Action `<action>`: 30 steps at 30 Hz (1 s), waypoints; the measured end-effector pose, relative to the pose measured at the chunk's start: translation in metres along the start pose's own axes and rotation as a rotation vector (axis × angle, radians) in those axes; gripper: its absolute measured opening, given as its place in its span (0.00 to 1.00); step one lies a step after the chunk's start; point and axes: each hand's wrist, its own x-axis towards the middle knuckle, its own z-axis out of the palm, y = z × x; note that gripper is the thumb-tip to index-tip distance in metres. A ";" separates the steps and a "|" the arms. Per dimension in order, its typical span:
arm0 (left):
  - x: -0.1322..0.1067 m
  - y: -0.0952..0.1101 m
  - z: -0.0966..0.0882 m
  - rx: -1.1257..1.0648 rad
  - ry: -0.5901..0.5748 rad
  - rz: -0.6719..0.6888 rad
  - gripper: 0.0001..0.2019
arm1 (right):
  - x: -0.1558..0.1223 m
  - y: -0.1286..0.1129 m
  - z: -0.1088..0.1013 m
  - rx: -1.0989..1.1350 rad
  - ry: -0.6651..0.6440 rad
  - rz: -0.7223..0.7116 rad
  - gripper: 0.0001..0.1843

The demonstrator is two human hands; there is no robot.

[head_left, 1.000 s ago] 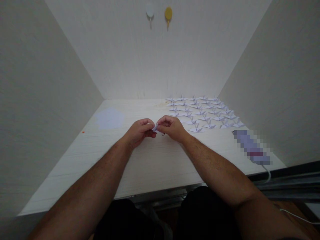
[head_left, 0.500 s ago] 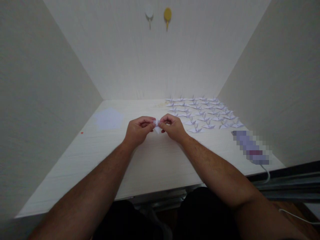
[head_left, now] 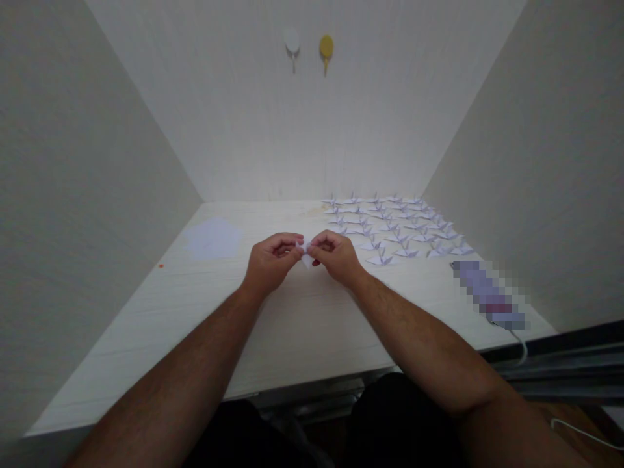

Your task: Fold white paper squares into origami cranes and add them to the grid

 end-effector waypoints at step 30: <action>0.002 -0.001 0.007 0.380 0.202 0.236 0.02 | 0.006 0.000 0.006 0.090 0.048 0.191 0.26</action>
